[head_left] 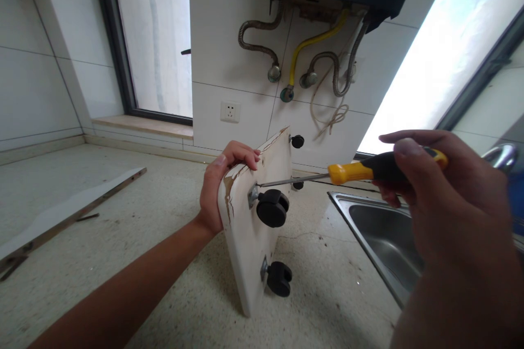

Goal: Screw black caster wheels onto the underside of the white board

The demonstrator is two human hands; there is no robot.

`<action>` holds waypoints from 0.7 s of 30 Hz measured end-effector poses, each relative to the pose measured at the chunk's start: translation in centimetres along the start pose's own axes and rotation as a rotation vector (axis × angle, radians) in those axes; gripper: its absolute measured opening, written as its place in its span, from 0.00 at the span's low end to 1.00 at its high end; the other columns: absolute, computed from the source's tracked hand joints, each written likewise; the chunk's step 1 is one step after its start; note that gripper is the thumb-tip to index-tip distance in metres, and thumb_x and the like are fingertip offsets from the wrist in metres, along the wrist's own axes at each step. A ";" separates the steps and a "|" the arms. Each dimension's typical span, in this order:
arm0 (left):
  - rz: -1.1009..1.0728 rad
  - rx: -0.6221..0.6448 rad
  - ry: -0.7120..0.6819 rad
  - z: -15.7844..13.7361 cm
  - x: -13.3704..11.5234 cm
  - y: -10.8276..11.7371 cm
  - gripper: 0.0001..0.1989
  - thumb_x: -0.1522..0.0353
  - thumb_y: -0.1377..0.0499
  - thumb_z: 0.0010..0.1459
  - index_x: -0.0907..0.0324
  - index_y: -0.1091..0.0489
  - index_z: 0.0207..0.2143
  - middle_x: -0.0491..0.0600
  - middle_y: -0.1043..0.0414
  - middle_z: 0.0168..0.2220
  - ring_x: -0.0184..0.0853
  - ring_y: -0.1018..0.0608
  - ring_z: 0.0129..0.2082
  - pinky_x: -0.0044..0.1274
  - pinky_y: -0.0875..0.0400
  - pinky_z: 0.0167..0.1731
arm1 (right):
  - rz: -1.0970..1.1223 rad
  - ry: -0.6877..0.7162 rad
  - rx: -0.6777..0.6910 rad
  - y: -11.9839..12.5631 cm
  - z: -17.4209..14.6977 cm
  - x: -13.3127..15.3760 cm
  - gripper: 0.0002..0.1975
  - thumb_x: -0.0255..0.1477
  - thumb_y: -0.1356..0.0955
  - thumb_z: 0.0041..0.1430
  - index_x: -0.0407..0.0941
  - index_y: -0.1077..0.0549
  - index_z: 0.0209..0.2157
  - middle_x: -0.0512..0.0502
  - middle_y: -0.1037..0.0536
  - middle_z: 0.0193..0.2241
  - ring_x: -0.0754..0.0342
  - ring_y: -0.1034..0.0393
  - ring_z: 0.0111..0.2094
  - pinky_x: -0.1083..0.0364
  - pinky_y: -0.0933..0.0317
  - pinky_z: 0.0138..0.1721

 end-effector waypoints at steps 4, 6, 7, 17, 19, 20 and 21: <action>-0.001 0.003 -0.003 0.0 0.0 0.0 0.27 0.55 0.51 0.77 0.55 0.21 0.31 0.55 0.27 0.37 0.48 0.23 0.48 0.38 0.28 0.60 | -0.007 0.001 -0.014 0.0 0.0 0.1 0.19 0.48 0.19 0.58 0.49 0.14 0.42 0.50 0.23 0.24 0.58 0.31 0.19 0.61 0.37 0.16; -0.004 0.009 -0.003 0.1 0.0 0.0 0.27 0.56 0.52 0.77 0.55 0.21 0.31 0.55 0.27 0.37 0.48 0.23 0.48 0.37 0.28 0.60 | -0.016 0.007 -0.031 0.1 0.0 0.2 0.20 0.48 0.19 0.57 0.48 0.14 0.42 0.49 0.23 0.24 0.58 0.31 0.19 0.62 0.37 0.16; -0.004 0.010 -0.002 0.1 0.0 -0.1 0.27 0.56 0.52 0.77 0.55 0.21 0.31 0.55 0.27 0.37 0.48 0.23 0.48 0.37 0.29 0.61 | -0.018 0.010 -0.040 0.1 0.0 0.2 0.20 0.48 0.19 0.56 0.47 0.14 0.41 0.50 0.23 0.24 0.58 0.31 0.19 0.62 0.37 0.16; -0.005 0.008 0.001 0.0 0.0 0.0 0.26 0.56 0.51 0.77 0.55 0.21 0.31 0.55 0.28 0.37 0.48 0.23 0.48 0.38 0.29 0.61 | -0.011 0.006 -0.022 0.1 0.0 0.2 0.20 0.48 0.19 0.57 0.47 0.14 0.42 0.50 0.23 0.24 0.59 0.31 0.20 0.63 0.36 0.18; 0.000 0.005 0.003 0.0 0.0 0.0 0.26 0.55 0.51 0.77 0.55 0.21 0.31 0.55 0.28 0.37 0.49 0.23 0.48 0.38 0.29 0.61 | -0.007 0.011 -0.028 0.1 0.0 0.2 0.20 0.48 0.19 0.56 0.47 0.14 0.41 0.50 0.23 0.24 0.59 0.31 0.20 0.63 0.36 0.18; 0.004 0.003 0.003 0.0 0.0 0.1 0.27 0.55 0.51 0.77 0.54 0.21 0.31 0.55 0.28 0.37 0.49 0.23 0.48 0.39 0.29 0.61 | -0.004 0.012 -0.037 0.2 0.0 0.2 0.20 0.48 0.19 0.56 0.47 0.14 0.41 0.50 0.23 0.24 0.59 0.31 0.20 0.63 0.36 0.17; 0.007 0.003 0.004 0.0 0.0 0.1 0.27 0.55 0.51 0.77 0.54 0.21 0.31 0.55 0.27 0.37 0.49 0.23 0.48 0.39 0.29 0.61 | -0.002 0.013 -0.046 0.2 0.0 0.2 0.20 0.48 0.19 0.56 0.47 0.14 0.41 0.50 0.23 0.24 0.59 0.31 0.20 0.63 0.36 0.17</action>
Point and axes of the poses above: each hand's wrist, its own z-axis towards the middle knuckle, its own y-axis out of the back of the hand, x = y × z, the point moved 8 cm from there along z, towards the middle knuckle
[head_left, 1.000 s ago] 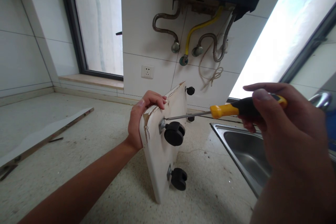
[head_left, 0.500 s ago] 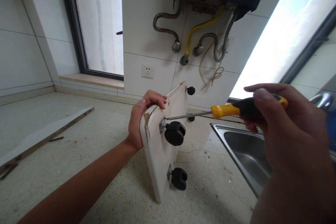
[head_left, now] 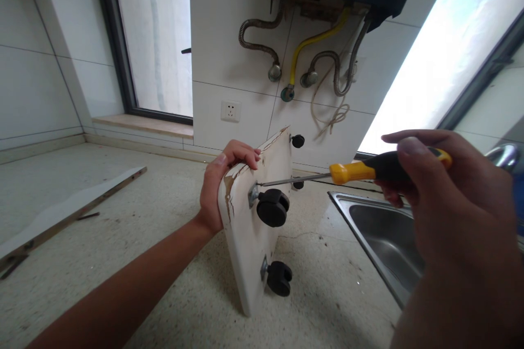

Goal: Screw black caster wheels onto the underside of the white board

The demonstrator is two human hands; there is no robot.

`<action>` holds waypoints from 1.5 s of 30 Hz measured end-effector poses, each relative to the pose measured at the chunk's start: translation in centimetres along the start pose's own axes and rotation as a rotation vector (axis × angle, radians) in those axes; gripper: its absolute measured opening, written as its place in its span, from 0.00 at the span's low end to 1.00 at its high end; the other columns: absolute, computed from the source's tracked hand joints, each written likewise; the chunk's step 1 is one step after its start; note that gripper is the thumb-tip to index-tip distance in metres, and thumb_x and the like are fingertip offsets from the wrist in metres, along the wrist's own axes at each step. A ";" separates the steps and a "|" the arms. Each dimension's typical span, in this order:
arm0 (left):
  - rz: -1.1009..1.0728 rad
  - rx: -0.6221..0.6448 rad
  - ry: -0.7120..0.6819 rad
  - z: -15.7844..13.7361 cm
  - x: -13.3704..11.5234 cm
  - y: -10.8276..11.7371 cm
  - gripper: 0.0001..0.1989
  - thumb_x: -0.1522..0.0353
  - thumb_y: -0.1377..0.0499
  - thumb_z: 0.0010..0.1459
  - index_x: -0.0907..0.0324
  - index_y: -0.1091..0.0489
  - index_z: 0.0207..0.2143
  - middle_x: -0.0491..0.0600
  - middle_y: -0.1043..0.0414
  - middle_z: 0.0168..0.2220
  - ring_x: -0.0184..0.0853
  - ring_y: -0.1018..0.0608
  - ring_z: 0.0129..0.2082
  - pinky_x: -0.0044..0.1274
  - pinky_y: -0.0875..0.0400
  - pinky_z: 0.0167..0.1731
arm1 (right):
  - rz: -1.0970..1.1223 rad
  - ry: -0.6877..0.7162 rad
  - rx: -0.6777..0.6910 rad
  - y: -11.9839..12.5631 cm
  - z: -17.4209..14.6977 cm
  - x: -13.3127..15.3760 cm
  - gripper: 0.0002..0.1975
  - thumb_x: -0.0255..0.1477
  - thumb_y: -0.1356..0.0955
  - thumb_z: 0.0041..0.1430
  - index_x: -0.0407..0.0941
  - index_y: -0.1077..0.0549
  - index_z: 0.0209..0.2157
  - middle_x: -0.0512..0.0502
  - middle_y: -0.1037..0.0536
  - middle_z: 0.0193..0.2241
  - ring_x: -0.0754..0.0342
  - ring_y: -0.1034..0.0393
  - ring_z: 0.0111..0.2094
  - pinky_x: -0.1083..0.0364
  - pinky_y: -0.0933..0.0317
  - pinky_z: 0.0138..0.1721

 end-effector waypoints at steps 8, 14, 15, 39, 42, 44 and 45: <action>-0.002 0.006 0.003 0.0 0.1 0.0 0.27 0.56 0.52 0.77 0.54 0.21 0.32 0.55 0.28 0.37 0.49 0.23 0.49 0.39 0.29 0.61 | 0.030 0.007 -0.013 -0.3 -0.1 0.2 0.19 0.46 0.19 0.56 0.46 0.14 0.41 0.51 0.24 0.24 0.59 0.32 0.20 0.63 0.38 0.17; 0.004 0.006 0.001 0.0 0.0 0.0 0.27 0.55 0.51 0.77 0.54 0.21 0.31 0.55 0.28 0.37 0.49 0.23 0.49 0.38 0.29 0.62 | 0.044 0.054 -0.008 -0.2 -0.2 0.5 0.18 0.45 0.19 0.58 0.46 0.14 0.40 0.51 0.25 0.23 0.59 0.32 0.20 0.62 0.37 0.17; 0.005 0.005 0.000 0.0 0.0 0.0 0.27 0.55 0.51 0.77 0.54 0.21 0.31 0.55 0.28 0.37 0.49 0.23 0.49 0.38 0.29 0.62 | 0.044 0.055 -0.003 -0.2 -0.2 0.5 0.18 0.45 0.19 0.59 0.46 0.14 0.41 0.51 0.25 0.23 0.59 0.32 0.20 0.62 0.37 0.17; 0.003 0.019 -0.025 0.0 0.0 0.0 0.27 0.58 0.54 0.78 0.55 0.21 0.32 0.54 0.27 0.37 0.47 0.23 0.48 0.35 0.29 0.60 | 0.018 0.071 0.005 0.0 0.2 -0.3 0.16 0.43 0.20 0.61 0.45 0.20 0.34 0.51 0.24 0.23 0.59 0.32 0.17 0.61 0.40 0.14; 0.001 0.023 -0.030 0.1 0.0 0.0 0.27 0.60 0.54 0.78 0.56 0.21 0.32 0.54 0.27 0.37 0.46 0.22 0.48 0.34 0.29 0.60 | 0.020 0.087 0.007 0.0 0.2 -0.3 0.16 0.42 0.20 0.62 0.45 0.19 0.35 0.51 0.24 0.23 0.59 0.32 0.17 0.61 0.40 0.14; 0.003 0.026 -0.032 0.1 0.0 0.0 0.27 0.60 0.55 0.78 0.55 0.21 0.32 0.54 0.27 0.37 0.46 0.22 0.48 0.34 0.30 0.60 | 0.021 0.085 0.012 -0.1 0.2 -0.2 0.15 0.42 0.20 0.62 0.45 0.19 0.35 0.51 0.24 0.23 0.59 0.31 0.18 0.62 0.38 0.15; 0.005 0.028 -0.031 0.0 -0.1 0.0 0.27 0.60 0.55 0.78 0.55 0.21 0.32 0.54 0.27 0.37 0.46 0.22 0.49 0.35 0.30 0.60 | 0.021 0.086 0.014 -0.1 0.2 -0.2 0.16 0.42 0.20 0.62 0.45 0.19 0.35 0.51 0.24 0.23 0.59 0.31 0.18 0.62 0.38 0.16</action>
Point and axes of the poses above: each hand's wrist, its own z-axis towards the middle knuckle, its own y-axis out of the back of the hand, x = y × z, the point moved 8 cm from there along z, towards the middle knuckle
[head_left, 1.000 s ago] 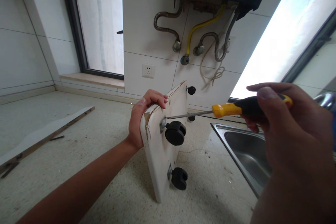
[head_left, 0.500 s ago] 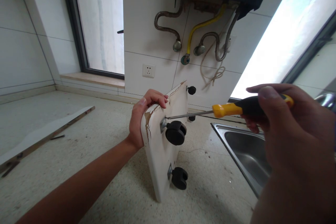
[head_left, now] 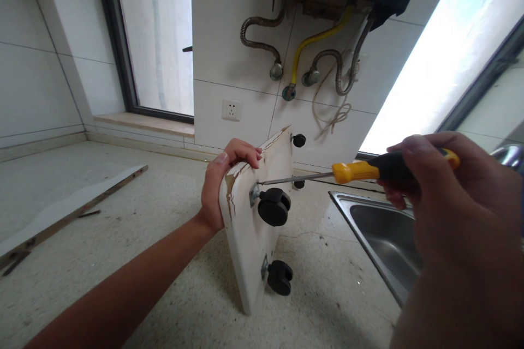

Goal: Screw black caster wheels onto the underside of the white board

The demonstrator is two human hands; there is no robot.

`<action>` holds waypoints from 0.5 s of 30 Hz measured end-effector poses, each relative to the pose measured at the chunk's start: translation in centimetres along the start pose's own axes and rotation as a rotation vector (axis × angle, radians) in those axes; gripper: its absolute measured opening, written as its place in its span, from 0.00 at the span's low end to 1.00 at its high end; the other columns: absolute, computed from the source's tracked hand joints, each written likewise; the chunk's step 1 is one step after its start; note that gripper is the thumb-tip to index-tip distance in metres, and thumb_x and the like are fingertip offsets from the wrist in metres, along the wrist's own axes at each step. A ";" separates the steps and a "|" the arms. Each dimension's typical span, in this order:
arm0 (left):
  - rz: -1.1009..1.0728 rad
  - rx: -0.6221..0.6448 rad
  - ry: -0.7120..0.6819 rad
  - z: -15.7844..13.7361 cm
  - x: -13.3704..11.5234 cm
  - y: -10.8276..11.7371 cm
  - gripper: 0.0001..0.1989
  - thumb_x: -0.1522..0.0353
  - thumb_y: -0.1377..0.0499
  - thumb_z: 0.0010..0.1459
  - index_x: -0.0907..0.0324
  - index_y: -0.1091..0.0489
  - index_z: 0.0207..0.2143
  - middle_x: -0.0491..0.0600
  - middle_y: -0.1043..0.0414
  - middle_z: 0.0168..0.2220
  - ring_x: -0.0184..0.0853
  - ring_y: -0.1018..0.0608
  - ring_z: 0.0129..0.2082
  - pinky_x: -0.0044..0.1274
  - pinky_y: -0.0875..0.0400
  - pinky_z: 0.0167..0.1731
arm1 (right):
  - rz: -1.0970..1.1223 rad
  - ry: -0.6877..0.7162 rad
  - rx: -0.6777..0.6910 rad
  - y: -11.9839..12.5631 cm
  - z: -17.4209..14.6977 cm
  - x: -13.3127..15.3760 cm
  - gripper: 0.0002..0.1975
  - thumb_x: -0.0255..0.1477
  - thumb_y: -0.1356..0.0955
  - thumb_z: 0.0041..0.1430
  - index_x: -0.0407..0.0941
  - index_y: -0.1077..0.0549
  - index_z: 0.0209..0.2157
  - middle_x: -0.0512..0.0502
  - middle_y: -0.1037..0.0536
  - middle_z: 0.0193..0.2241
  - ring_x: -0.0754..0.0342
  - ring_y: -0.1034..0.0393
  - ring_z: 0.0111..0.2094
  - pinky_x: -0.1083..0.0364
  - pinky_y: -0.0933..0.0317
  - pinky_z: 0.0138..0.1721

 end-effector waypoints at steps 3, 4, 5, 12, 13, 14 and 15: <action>0.006 0.006 0.001 -0.1 0.0 -0.1 0.27 0.60 0.55 0.78 0.55 0.21 0.32 0.53 0.28 0.38 0.46 0.22 0.49 0.35 0.30 0.60 | -0.004 0.009 -0.001 0.1 0.0 0.1 0.16 0.43 0.20 0.63 0.44 0.19 0.35 0.52 0.25 0.23 0.60 0.32 0.18 0.62 0.39 0.16; 0.007 0.007 0.002 -0.2 0.0 -0.1 0.27 0.60 0.55 0.78 0.55 0.21 0.33 0.53 0.28 0.38 0.46 0.22 0.49 0.36 0.30 0.60 | -0.005 0.013 -0.002 0.1 0.0 0.2 0.16 0.43 0.20 0.62 0.44 0.19 0.35 0.52 0.26 0.23 0.61 0.33 0.17 0.62 0.39 0.15; 0.009 0.008 0.003 -0.2 0.0 -0.1 0.27 0.60 0.55 0.78 0.55 0.21 0.33 0.53 0.27 0.38 0.46 0.22 0.49 0.36 0.30 0.60 | -0.004 0.012 -0.003 0.2 0.0 0.1 0.16 0.43 0.20 0.62 0.44 0.19 0.35 0.52 0.26 0.23 0.61 0.33 0.17 0.62 0.39 0.15; 0.089 0.159 0.013 1.0 -0.9 0.1 0.25 0.59 0.52 0.79 0.55 0.21 0.34 0.53 0.25 0.39 0.45 0.21 0.49 0.35 0.28 0.58 | 0.009 -0.016 0.001 0.0 -0.1 0.2 0.15 0.41 0.21 0.64 0.45 0.21 0.34 0.51 0.25 0.23 0.59 0.33 0.16 0.61 0.40 0.14; 0.137 0.223 0.019 1.4 -1.4 0.0 0.24 0.59 0.51 0.80 0.55 0.20 0.35 0.52 0.24 0.39 0.44 0.21 0.49 0.35 0.28 0.57 | 0.016 -0.018 0.010 0.0 -0.1 0.3 0.15 0.41 0.21 0.64 0.45 0.21 0.35 0.52 0.25 0.23 0.59 0.33 0.17 0.60 0.40 0.14; 0.207 0.293 0.030 1.7 -2.0 -0.2 0.23 0.59 0.50 0.80 0.55 0.20 0.36 0.52 0.23 0.40 0.44 0.20 0.49 0.35 0.27 0.56 | 0.023 -0.016 0.022 -0.1 -0.1 0.4 0.15 0.41 0.21 0.65 0.46 0.21 0.35 0.52 0.26 0.22 0.59 0.33 0.17 0.60 0.40 0.15; 0.306 0.369 0.046 2.0 -2.6 -0.4 0.21 0.59 0.48 0.80 0.55 0.19 0.38 0.52 0.21 0.42 0.43 0.19 0.49 0.34 0.27 0.56 | 0.029 -0.015 0.039 -0.2 -0.2 0.5 0.15 0.42 0.21 0.65 0.46 0.21 0.36 0.52 0.25 0.23 0.59 0.33 0.17 0.60 0.41 0.15</action>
Point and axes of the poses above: each hand's wrist, its own z-axis towards the middle knuckle, its own y-axis out of the back of the hand, x = y × z, the point moved 8 cm from there along z, towards the middle knuckle
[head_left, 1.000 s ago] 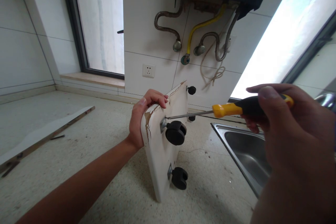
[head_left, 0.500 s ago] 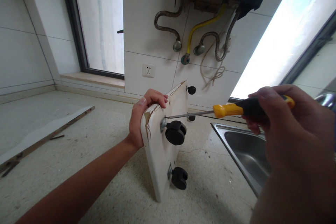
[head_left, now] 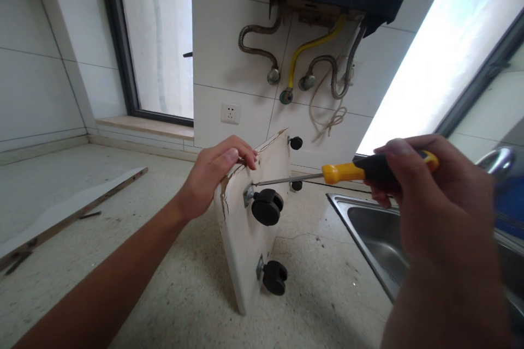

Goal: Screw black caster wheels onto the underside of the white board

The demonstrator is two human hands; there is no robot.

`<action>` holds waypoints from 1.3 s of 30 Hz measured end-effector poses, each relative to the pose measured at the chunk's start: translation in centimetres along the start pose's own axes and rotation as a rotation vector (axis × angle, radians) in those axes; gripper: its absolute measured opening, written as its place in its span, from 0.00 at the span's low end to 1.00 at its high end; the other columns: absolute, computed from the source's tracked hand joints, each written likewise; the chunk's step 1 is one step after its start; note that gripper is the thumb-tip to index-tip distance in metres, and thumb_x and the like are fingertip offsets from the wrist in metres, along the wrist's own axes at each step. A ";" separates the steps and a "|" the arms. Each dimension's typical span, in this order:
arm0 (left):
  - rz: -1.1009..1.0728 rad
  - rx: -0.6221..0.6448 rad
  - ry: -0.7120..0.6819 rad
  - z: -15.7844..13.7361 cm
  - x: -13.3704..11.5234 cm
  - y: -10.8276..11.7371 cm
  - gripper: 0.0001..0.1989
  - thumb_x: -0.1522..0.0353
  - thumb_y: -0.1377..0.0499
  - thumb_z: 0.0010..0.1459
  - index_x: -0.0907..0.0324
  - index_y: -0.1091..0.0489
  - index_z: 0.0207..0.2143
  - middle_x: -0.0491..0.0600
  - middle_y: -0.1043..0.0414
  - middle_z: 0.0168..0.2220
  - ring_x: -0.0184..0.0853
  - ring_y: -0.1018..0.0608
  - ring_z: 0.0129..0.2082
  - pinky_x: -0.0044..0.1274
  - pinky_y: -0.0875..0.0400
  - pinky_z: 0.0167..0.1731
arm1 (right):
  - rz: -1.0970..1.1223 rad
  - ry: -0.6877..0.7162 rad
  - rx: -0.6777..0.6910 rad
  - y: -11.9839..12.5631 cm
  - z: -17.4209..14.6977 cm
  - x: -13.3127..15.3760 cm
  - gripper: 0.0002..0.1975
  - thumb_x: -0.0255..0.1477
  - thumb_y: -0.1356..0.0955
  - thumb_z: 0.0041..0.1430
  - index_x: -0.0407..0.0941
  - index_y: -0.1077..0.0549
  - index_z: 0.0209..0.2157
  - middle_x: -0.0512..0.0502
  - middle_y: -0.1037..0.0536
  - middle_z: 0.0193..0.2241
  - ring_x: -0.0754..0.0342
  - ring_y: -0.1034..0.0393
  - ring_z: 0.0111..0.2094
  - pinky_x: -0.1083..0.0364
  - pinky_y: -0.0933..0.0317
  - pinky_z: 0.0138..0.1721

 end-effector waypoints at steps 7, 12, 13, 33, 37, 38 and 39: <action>0.749 0.534 0.154 2.4 -3.9 -0.8 0.12 0.55 0.37 0.72 0.47 0.14 0.46 0.49 0.19 0.58 0.48 0.20 0.58 0.41 0.30 0.61 | -0.009 -0.025 0.048 -0.2 0.0 -0.5 0.21 0.50 0.22 0.65 0.46 0.22 0.39 0.52 0.23 0.24 0.59 0.31 0.19 0.61 0.38 0.16; 1.039 0.838 0.238 4.0 -4.0 -2.9 0.09 0.65 0.34 0.66 0.44 0.13 0.42 0.47 0.20 0.61 0.51 0.22 0.61 0.44 0.34 0.62 | -0.020 -0.018 0.097 -0.2 -0.1 -0.7 0.25 0.54 0.24 0.67 0.46 0.23 0.40 0.52 0.23 0.26 0.61 0.30 0.21 0.62 0.35 0.19; 1.074 0.865 0.256 4.2 -4.0 -3.3 0.08 0.65 0.34 0.66 0.45 0.13 0.41 0.47 0.19 0.60 0.50 0.22 0.61 0.43 0.35 0.62 | -0.022 -0.022 0.099 -0.2 -0.2 -0.7 0.25 0.55 0.24 0.67 0.46 0.23 0.41 0.52 0.23 0.26 0.60 0.30 0.21 0.62 0.35 0.19; 1.281 1.041 0.088 4.6 -4.1 -6.7 0.07 0.72 0.32 0.68 0.53 0.16 0.37 0.49 0.15 0.48 0.44 0.21 0.51 0.34 0.37 0.49 | -0.190 0.016 -0.022 3.1 -0.5 1.1 0.26 0.58 0.29 0.69 0.47 0.24 0.42 0.52 0.22 0.27 0.57 0.29 0.25 0.56 0.39 0.28; 1.378 1.042 -0.025 3.9 -4.6 -7.4 0.10 0.77 0.35 0.69 0.56 0.19 0.36 0.51 0.15 0.44 0.45 0.20 0.50 0.35 0.36 0.49 | -0.129 0.055 -0.121 5.4 -1.1 2.8 0.24 0.56 0.27 0.69 0.47 0.24 0.40 0.52 0.23 0.27 0.58 0.30 0.25 0.56 0.38 0.27; 1.398 1.037 -0.068 3.7 -4.7 -7.5 0.10 0.78 0.35 0.68 0.57 0.20 0.35 0.51 0.15 0.44 0.45 0.20 0.49 0.34 0.36 0.48 | -0.123 0.070 -0.136 5.8 -1.1 3.2 0.24 0.55 0.27 0.69 0.47 0.23 0.40 0.52 0.23 0.26 0.58 0.30 0.25 0.57 0.38 0.26; 1.416 1.029 -0.106 3.6 -4.8 -7.7 0.10 0.79 0.35 0.67 0.58 0.21 0.35 0.52 0.15 0.44 0.45 0.20 0.49 0.34 0.36 0.48 | -0.119 0.080 -0.151 6.1 -1.2 3.4 0.24 0.54 0.26 0.69 0.46 0.23 0.40 0.53 0.24 0.26 0.58 0.31 0.25 0.57 0.38 0.26</action>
Point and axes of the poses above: each hand's wrist, its own z-axis towards the middle knuckle, its own y-axis out of the back of the hand, x = y × z, the point moved 8 cm from there along z, towards the middle knuckle
